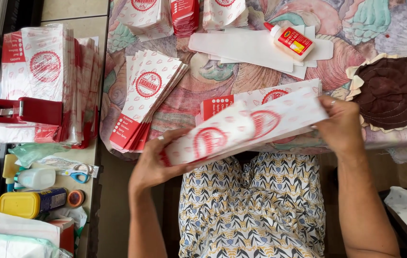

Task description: A person is manually folding and stacking printed paper bags on a table.

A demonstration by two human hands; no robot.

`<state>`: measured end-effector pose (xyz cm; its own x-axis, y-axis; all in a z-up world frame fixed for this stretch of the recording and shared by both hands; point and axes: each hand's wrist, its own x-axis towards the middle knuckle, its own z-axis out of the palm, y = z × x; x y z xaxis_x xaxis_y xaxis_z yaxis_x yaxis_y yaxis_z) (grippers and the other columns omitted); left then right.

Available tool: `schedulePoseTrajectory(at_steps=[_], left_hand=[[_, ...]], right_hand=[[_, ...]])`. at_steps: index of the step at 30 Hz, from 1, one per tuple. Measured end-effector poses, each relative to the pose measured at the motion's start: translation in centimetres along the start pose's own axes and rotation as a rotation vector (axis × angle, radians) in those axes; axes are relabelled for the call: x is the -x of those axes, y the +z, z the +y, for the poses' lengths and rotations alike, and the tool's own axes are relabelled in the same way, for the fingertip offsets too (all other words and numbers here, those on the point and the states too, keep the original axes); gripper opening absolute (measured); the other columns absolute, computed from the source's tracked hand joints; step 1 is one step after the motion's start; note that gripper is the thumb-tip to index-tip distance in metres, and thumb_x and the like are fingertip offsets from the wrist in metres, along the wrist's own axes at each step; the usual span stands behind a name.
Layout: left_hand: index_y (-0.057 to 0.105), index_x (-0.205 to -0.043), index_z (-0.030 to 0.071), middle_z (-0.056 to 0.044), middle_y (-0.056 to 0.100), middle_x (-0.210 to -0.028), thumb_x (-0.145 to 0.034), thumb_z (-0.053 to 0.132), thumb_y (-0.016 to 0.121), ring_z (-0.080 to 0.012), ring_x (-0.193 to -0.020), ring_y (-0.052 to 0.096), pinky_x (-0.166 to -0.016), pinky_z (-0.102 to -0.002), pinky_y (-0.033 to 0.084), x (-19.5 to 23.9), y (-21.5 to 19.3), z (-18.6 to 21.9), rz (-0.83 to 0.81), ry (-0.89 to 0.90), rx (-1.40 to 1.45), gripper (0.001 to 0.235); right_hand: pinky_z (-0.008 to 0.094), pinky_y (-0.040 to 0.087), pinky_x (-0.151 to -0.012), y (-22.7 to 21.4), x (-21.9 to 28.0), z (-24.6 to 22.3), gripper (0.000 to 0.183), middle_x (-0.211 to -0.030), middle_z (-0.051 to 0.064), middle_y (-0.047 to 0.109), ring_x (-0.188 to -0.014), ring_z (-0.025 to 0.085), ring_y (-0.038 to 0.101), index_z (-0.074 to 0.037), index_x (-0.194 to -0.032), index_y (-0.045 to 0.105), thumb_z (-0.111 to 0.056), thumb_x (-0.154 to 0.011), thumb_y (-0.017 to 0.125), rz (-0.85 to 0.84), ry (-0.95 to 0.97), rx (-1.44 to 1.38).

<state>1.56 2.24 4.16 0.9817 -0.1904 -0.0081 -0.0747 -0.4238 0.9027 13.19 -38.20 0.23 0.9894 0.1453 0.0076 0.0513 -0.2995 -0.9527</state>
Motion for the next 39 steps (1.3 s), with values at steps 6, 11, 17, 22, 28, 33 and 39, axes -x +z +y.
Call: schedulePoseTrajectory(at_steps=[6,11,17,22,28,33,39], left_hand=[[0.060,-0.135,0.000,-0.015,0.070,-0.129,-0.066,0.018,0.086,-0.0207,-0.113,0.067,-0.094,-0.029,0.057,6.8,-4.6,-2.6,0.297,-0.217,0.127,0.077],[0.055,-0.139,-0.003,-0.022,0.070,-0.126,-0.069,0.014,0.085,-0.0266,-0.113,0.069,-0.086,-0.031,0.063,6.3,-3.2,-2.9,0.332,-0.121,0.349,0.078],[0.060,-0.137,0.006,-0.013,0.069,-0.133,-0.073,0.036,0.084,-0.0200,-0.094,0.069,-0.067,-0.022,0.055,-0.7,1.7,0.2,-0.025,0.097,0.151,0.074],[0.059,-0.138,0.018,-0.002,0.065,-0.111,-0.067,0.043,0.087,-0.0130,-0.079,0.059,-0.058,-0.024,0.045,-2.2,3.0,1.7,-0.103,-0.029,0.071,0.080],[0.067,-0.129,-0.005,-0.026,0.074,-0.100,-0.053,0.015,0.099,-0.0368,-0.097,0.071,-0.091,-0.045,0.055,-2.6,2.9,1.7,-0.045,0.059,0.275,0.085],[0.065,-0.132,0.004,-0.015,0.073,-0.110,-0.061,0.026,0.094,-0.0234,-0.094,0.069,-0.080,-0.032,0.055,-0.8,1.7,0.2,-0.022,0.032,0.173,0.080],[0.063,-0.133,0.002,-0.013,0.072,-0.125,-0.063,0.023,0.089,-0.0191,-0.110,0.068,-0.092,-0.028,0.056,5.8,-3.3,-2.8,0.216,-0.160,0.167,0.078]], right_hand=[[0.026,0.050,-0.067,-3.9,-0.7,5.1,0.031,-0.103,0.008,0.072,-0.085,0.010,0.060,0.004,-0.117,0.074,0.006,-0.086,0.079,0.091,0.050,0.179],[0.030,0.050,-0.069,-3.0,0.0,3.1,0.027,-0.116,0.018,0.072,-0.077,0.019,0.062,0.004,-0.126,0.080,0.006,-0.099,0.081,0.236,-0.285,0.573],[0.031,0.056,-0.093,3.3,1.6,-3.3,0.022,-0.110,0.010,0.072,-0.102,0.020,0.068,-0.004,-0.110,0.074,-0.018,-0.092,0.075,-0.050,-0.122,0.090],[0.022,0.063,-0.073,4.1,2.3,-3.3,0.022,-0.092,0.015,0.076,-0.074,0.015,0.071,0.007,-0.105,0.073,0.005,-0.084,0.079,-0.056,-0.057,-0.098],[0.029,0.057,-0.069,2.8,1.1,-0.4,0.032,-0.081,0.016,0.071,-0.069,0.013,0.065,0.006,-0.123,0.067,0.008,-0.092,0.069,-0.154,-0.005,-0.181],[0.024,0.053,-0.071,1.7,0.2,-0.6,0.029,-0.094,0.009,0.074,-0.079,0.009,0.063,-0.001,-0.124,0.066,0.002,-0.096,0.070,-0.087,0.018,-0.062],[0.019,0.046,-0.069,-2.2,-2.5,4.9,0.022,-0.107,-0.002,0.068,-0.087,0.002,0.054,-0.003,-0.120,0.073,0.001,-0.098,0.076,0.170,-0.003,0.011]])
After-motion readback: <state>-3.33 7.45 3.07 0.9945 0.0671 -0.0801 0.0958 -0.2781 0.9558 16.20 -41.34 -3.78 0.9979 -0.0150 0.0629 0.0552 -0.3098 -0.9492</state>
